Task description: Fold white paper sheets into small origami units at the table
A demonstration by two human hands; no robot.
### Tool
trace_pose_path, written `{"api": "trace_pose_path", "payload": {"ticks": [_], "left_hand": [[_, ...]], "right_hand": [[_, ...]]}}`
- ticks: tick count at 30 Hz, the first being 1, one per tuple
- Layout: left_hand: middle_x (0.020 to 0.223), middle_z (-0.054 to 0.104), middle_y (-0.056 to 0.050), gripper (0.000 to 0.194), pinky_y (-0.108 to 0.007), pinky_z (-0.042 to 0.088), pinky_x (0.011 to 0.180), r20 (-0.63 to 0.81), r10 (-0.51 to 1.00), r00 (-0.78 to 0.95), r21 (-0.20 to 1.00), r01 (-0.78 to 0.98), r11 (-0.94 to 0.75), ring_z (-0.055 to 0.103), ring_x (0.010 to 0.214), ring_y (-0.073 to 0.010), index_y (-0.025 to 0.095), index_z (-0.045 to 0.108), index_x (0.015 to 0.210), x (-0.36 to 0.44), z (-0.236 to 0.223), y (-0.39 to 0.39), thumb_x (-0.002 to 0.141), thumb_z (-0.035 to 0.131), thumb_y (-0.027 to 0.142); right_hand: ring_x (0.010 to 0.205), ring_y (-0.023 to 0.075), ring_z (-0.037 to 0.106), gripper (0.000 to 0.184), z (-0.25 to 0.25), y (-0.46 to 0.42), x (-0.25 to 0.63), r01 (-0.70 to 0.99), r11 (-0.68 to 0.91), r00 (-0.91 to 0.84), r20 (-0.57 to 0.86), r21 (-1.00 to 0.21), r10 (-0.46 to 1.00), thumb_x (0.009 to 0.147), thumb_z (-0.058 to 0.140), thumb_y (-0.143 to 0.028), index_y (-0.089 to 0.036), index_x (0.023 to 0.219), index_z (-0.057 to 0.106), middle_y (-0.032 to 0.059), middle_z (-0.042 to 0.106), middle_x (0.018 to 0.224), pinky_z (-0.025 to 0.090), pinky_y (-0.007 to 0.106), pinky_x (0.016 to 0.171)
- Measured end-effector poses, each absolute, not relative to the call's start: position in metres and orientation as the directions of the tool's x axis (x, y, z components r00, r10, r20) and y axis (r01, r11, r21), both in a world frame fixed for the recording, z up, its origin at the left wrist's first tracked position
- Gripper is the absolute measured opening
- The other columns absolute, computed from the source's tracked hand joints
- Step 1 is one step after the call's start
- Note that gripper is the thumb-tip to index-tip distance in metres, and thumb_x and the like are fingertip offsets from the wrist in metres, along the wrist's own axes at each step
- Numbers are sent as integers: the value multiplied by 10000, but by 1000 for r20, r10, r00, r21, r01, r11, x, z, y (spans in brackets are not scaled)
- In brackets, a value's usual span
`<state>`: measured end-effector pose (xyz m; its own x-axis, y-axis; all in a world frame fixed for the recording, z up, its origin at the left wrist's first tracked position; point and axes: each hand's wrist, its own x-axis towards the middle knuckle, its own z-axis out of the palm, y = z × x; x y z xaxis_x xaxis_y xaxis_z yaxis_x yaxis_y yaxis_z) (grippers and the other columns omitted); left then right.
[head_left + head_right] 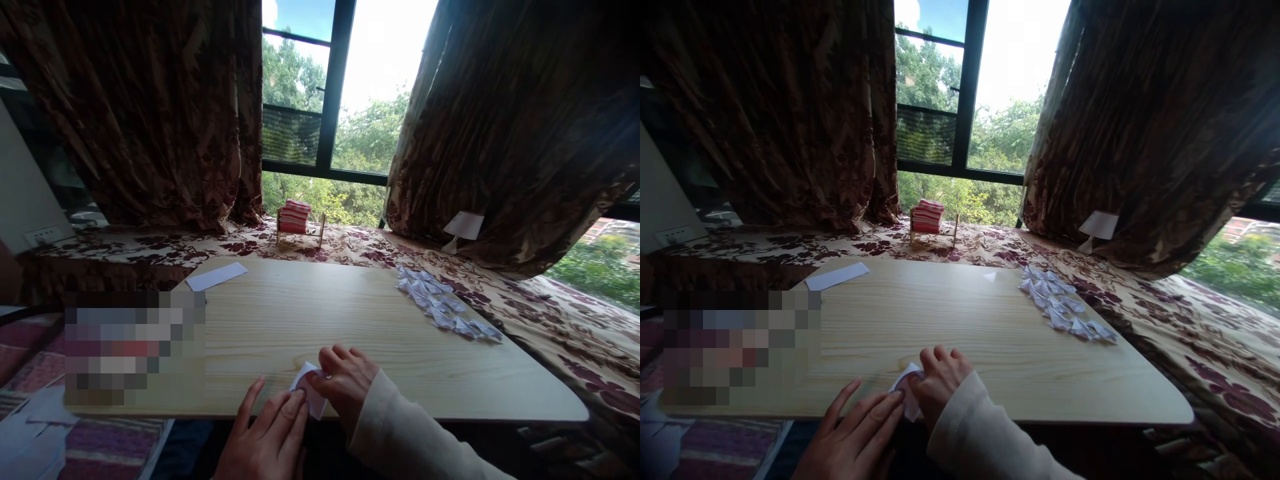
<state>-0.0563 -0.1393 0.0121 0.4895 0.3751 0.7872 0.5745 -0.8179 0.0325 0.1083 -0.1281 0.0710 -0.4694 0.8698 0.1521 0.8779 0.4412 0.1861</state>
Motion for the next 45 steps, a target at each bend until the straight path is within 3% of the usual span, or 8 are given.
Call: {"api": "trace_pose_path", "payload": {"ticks": [5,11,16,19,21,29,45], "left_hand": [[986,678,-38,253,-416,217,1039,796,383,469,32,598,-801,578,934,-166,190,617,998,-55,9,-140,796,466,177],[990,677,-20,233,-372,183,1050,802,387,455,43,602,-797,575,923,-147,200,618,984,-56,7,-138,800,475,203],[955,669,4,244,-356,273,993,739,444,507,129,541,-831,573,883,-138,225,605,1002,-67,33,-135,794,487,181],[879,644,-19,202,-411,305,946,780,528,336,256,599,-759,559,857,-169,211,620,935,-62,49,-122,784,488,186],[845,630,-31,183,-439,321,909,756,566,330,287,610,-739,553,837,-191,202,623,900,-53,52,-112,773,492,216],[771,585,-3,185,-499,256,941,622,598,506,240,604,-760,515,792,-176,228,617,802,-41,48,-97,777,449,156],[801,575,-4,211,-522,198,976,581,567,584,174,592,-787,512,825,-176,236,615,851,-44,49,-97,810,410,214]], "right_hand": [[786,221,515,129,71,-125,111,892,433,-448,118,134,886,769,540,-332,-279,856,619,53,562,871,333,296,552],[764,197,488,214,55,-133,118,878,461,-477,287,124,831,762,570,-326,-303,974,580,43,556,865,301,301,572],[759,187,482,207,46,-137,115,901,414,-431,385,130,816,807,541,-294,-305,1012,563,27,569,853,295,313,612],[740,182,475,188,48,-138,115,904,414,-421,370,103,828,810,535,-303,-305,994,575,31,565,845,295,310,617],[731,179,469,145,50,-139,116,910,403,-409,354,92,841,814,525,-300,-299,942,593,35,560,833,293,307,616],[705,193,465,168,56,-141,116,925,373,-374,310,65,874,775,537,-302,-300,927,609,47,558,802,289,331,643],[700,195,464,235,53,-141,121,915,396,-399,316,78,861,762,531,-318,-305,991,582,44,560,756,249,326,632]]}}
